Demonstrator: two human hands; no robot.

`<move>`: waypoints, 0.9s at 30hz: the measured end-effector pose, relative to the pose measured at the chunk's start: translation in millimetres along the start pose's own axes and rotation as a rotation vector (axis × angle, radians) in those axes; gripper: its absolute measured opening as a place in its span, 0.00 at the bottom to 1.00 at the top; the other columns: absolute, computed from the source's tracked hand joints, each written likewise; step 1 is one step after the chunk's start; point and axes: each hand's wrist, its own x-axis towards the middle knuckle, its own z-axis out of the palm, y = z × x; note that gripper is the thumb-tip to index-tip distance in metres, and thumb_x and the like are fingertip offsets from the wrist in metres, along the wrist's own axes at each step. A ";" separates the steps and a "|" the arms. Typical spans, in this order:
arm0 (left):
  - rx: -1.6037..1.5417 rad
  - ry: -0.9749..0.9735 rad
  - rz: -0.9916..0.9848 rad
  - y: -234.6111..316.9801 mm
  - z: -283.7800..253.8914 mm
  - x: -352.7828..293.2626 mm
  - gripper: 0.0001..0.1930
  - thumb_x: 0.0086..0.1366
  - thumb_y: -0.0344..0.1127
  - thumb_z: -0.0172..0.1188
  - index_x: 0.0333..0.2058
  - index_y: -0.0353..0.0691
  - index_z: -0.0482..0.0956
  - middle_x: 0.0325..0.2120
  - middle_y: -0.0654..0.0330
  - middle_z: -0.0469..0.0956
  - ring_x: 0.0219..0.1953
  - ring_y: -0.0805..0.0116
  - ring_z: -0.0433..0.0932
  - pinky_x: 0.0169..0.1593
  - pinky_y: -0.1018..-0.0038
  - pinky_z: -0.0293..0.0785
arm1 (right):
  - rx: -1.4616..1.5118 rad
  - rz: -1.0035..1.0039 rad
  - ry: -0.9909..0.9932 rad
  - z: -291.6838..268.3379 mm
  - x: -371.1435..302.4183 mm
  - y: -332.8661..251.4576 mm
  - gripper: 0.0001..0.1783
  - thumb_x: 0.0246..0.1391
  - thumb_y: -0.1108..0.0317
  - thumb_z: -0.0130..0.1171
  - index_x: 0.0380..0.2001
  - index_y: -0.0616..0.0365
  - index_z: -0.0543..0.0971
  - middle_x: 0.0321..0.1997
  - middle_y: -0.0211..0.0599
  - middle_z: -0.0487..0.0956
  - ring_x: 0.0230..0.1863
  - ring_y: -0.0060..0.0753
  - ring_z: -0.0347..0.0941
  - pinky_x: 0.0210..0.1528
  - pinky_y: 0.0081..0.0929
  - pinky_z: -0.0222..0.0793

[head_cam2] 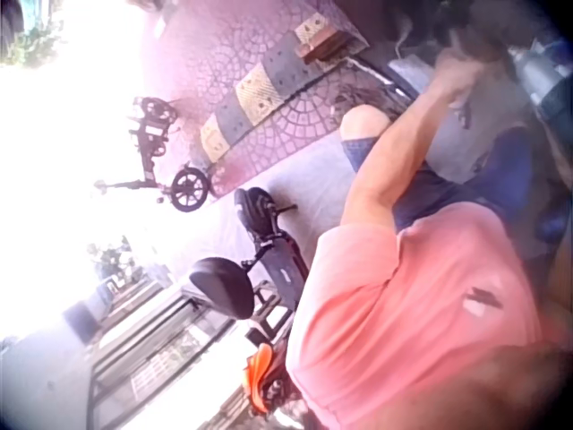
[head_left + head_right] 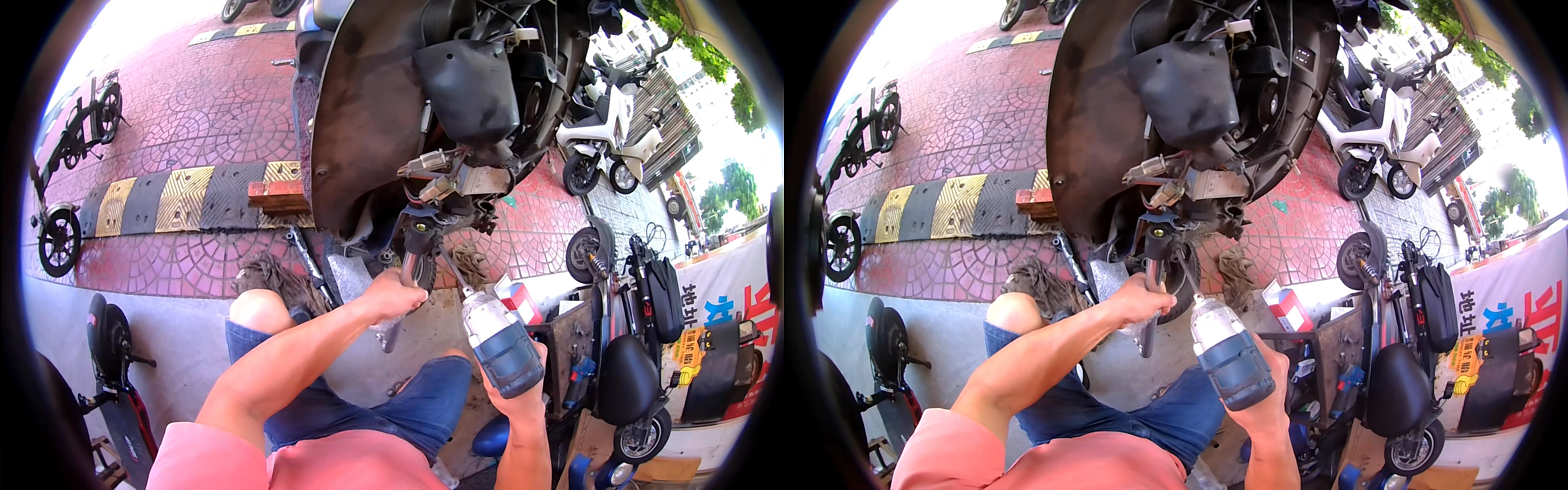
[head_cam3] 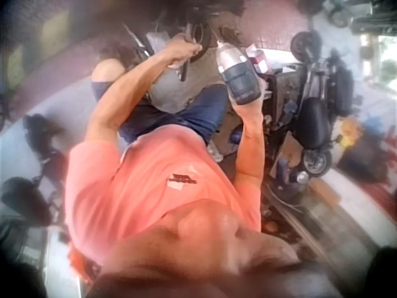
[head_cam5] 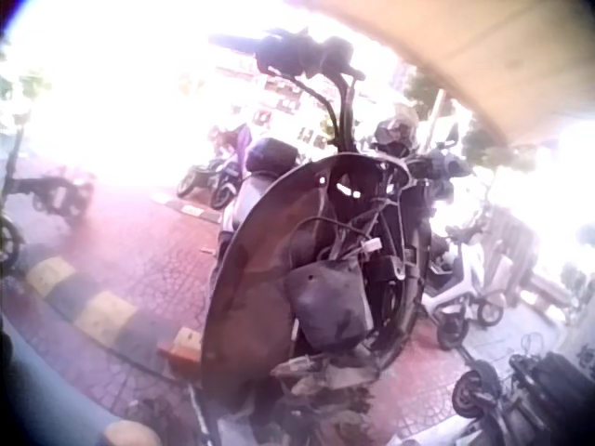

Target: The person removes plastic wrap from a motorcycle fork, slides it into the bracket on the front of the motorcycle, and tightens the bolts using an electric impact wrench.

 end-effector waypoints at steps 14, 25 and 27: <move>-0.024 0.065 -0.027 4.8 6.2 -4.7 0.12 0.57 0.38 0.71 0.25 0.35 0.82 0.24 0.58 0.83 0.26 0.68 0.81 0.34 0.69 0.76 | 0.172 0.155 0.093 1.2 -10.1 -4.8 0.11 0.48 0.76 0.74 0.36 0.66 0.84 0.29 0.39 0.86 0.30 0.27 0.82 0.36 0.29 0.75; 0.005 0.043 -0.029 4.5 6.3 -6.1 0.14 0.57 0.40 0.72 0.28 0.32 0.84 0.27 0.56 0.85 0.31 0.66 0.84 0.40 0.68 0.79 | 0.581 0.465 0.174 16.1 -21.3 4.6 0.19 0.54 0.77 0.74 0.49 0.65 0.81 0.45 0.35 0.85 0.45 0.26 0.80 0.49 0.29 0.75; 0.033 0.046 -0.030 4.9 5.8 -6.2 0.15 0.56 0.42 0.72 0.28 0.33 0.85 0.28 0.55 0.86 0.31 0.65 0.84 0.40 0.67 0.79 | 0.585 0.473 0.181 16.2 -21.0 3.5 0.18 0.54 0.77 0.74 0.48 0.66 0.81 0.45 0.35 0.85 0.45 0.26 0.80 0.49 0.29 0.75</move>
